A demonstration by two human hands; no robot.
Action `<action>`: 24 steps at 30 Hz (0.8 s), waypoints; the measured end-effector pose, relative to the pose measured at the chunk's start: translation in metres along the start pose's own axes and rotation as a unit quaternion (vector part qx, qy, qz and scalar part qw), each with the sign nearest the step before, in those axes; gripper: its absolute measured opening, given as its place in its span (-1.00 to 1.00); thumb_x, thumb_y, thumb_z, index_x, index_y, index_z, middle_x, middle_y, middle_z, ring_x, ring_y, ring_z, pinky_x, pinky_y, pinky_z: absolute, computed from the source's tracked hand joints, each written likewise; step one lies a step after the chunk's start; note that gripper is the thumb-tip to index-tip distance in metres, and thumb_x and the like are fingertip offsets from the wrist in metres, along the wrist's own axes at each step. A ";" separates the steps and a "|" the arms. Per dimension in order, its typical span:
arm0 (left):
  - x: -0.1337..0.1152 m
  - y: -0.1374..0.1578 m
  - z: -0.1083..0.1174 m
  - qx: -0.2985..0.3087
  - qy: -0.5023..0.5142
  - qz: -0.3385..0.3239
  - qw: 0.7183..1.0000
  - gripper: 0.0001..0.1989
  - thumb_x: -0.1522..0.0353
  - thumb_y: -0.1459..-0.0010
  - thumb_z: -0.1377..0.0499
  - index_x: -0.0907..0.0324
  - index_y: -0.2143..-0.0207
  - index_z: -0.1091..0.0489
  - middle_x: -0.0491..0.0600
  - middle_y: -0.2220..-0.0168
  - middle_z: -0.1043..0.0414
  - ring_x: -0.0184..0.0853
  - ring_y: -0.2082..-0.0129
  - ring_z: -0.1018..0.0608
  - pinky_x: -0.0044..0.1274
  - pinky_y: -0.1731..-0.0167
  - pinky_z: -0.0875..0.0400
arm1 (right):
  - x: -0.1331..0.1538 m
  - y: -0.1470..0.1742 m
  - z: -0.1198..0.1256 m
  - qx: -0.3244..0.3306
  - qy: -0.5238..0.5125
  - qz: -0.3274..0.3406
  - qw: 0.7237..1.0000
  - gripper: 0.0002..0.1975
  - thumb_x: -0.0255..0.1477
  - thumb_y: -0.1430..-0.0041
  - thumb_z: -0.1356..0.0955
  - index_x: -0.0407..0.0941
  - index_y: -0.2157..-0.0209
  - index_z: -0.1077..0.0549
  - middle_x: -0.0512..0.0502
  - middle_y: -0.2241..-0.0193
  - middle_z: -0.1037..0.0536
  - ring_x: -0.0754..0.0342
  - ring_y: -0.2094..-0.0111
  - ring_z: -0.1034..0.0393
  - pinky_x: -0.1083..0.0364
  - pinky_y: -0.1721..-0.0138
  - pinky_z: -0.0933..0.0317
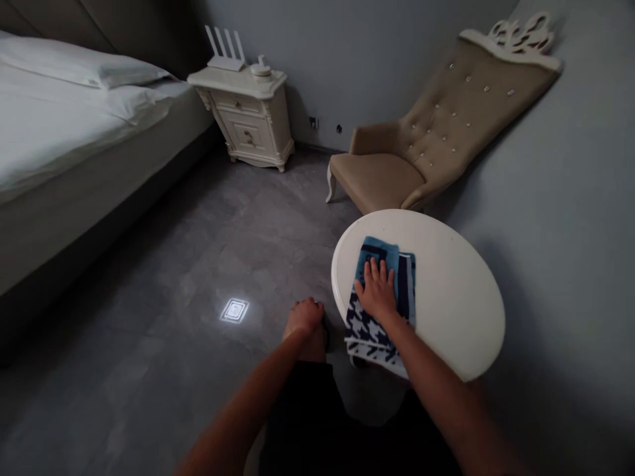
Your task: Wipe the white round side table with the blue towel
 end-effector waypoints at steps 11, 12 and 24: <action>0.002 0.003 -0.009 -0.015 0.001 -0.023 1.000 -0.48 0.18 -0.55 0.01 0.25 -0.11 -0.68 0.32 -0.12 -0.71 0.02 -0.19 -0.71 -0.32 -0.16 -0.54 | 0.046 0.099 -0.024 0.035 -0.014 0.028 0.999 -0.16 0.09 -0.52 -0.14 0.24 -0.70 0.11 0.23 -0.64 0.03 -0.32 -0.67 0.31 -0.43 -0.65 0.14; 0.003 0.002 -0.009 -0.015 0.001 -0.025 1.000 -0.48 0.19 -0.54 0.01 0.25 -0.10 -0.68 0.32 -0.12 -0.71 0.02 -0.18 -0.71 -0.31 -0.15 -0.55 | 0.044 0.088 -0.020 0.030 -0.017 0.031 0.999 -0.15 0.08 -0.53 -0.13 0.15 -0.70 0.06 0.12 -0.65 0.04 -0.35 -0.68 0.29 -0.45 -0.64 0.16; 0.011 -0.015 -0.007 0.010 0.001 -0.011 1.000 -0.49 0.15 -0.55 0.02 0.19 -0.06 -0.69 0.27 -0.06 -0.74 0.03 -0.16 -0.71 -0.29 -0.11 -0.58 | -0.032 -0.146 0.009 -0.002 -0.010 -0.074 0.997 -0.15 -0.02 -0.58 -0.13 -0.25 -0.65 -0.10 -0.32 -0.68 0.04 -0.48 -0.67 0.23 -0.52 -0.60 0.28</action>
Point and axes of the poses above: each hand's wrist, its own y-axis away from the middle knuckle, its own z-axis out of the back of the hand, x = y × z, the point moved 9 cm from there along -y, towards the middle knuckle
